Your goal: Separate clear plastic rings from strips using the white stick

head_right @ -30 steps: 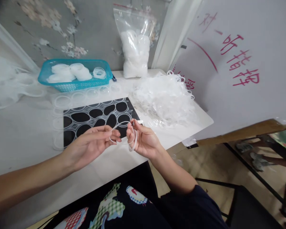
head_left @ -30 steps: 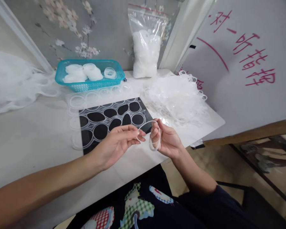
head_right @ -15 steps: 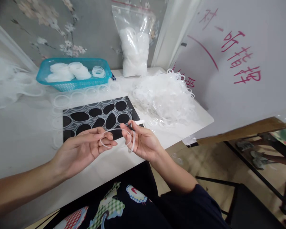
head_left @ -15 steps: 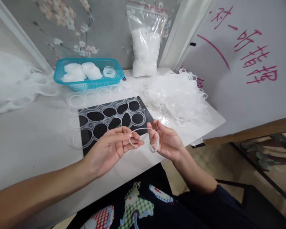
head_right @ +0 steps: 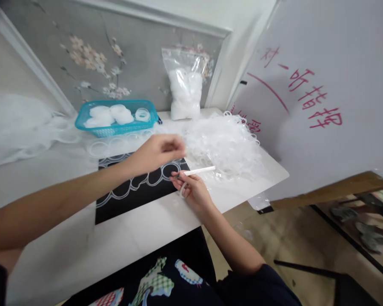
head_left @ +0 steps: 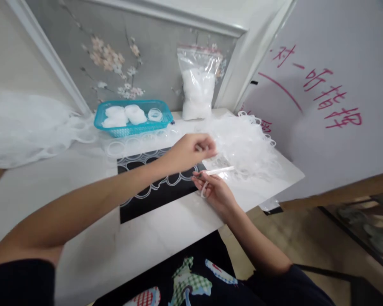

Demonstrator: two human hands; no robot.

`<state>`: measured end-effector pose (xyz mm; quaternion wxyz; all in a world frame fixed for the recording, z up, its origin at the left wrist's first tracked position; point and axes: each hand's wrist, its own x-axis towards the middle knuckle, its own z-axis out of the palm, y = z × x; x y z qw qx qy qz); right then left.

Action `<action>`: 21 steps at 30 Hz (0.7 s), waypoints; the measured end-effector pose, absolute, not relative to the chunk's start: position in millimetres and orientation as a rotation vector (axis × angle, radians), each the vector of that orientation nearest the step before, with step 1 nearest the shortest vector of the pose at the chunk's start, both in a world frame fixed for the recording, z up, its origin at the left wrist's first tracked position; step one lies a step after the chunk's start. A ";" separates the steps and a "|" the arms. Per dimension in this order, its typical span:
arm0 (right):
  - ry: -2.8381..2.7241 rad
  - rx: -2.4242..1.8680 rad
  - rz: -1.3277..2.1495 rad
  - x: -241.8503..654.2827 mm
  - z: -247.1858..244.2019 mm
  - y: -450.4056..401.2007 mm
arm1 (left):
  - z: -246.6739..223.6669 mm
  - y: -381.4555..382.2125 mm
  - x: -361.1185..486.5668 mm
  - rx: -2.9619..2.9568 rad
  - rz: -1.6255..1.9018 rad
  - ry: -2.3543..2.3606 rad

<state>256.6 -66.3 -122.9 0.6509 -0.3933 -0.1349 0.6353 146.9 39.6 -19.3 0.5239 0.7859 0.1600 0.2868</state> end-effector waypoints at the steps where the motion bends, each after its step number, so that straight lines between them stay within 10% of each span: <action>1: -0.319 -0.904 1.420 255.2 -125.9 -63.6 | -13.1 53.5 170.5 1.997 0.768 0.369; 7: -0.405 -0.963 1.301 256.2 -130.8 -67.5 | -11.6 95.1 238.3 2.574 0.564 0.738; 21: -1.363 -1.423 0.911 282.8 -137.3 -21.7 | -132.8 13.8 69.1 3.062 0.414 0.395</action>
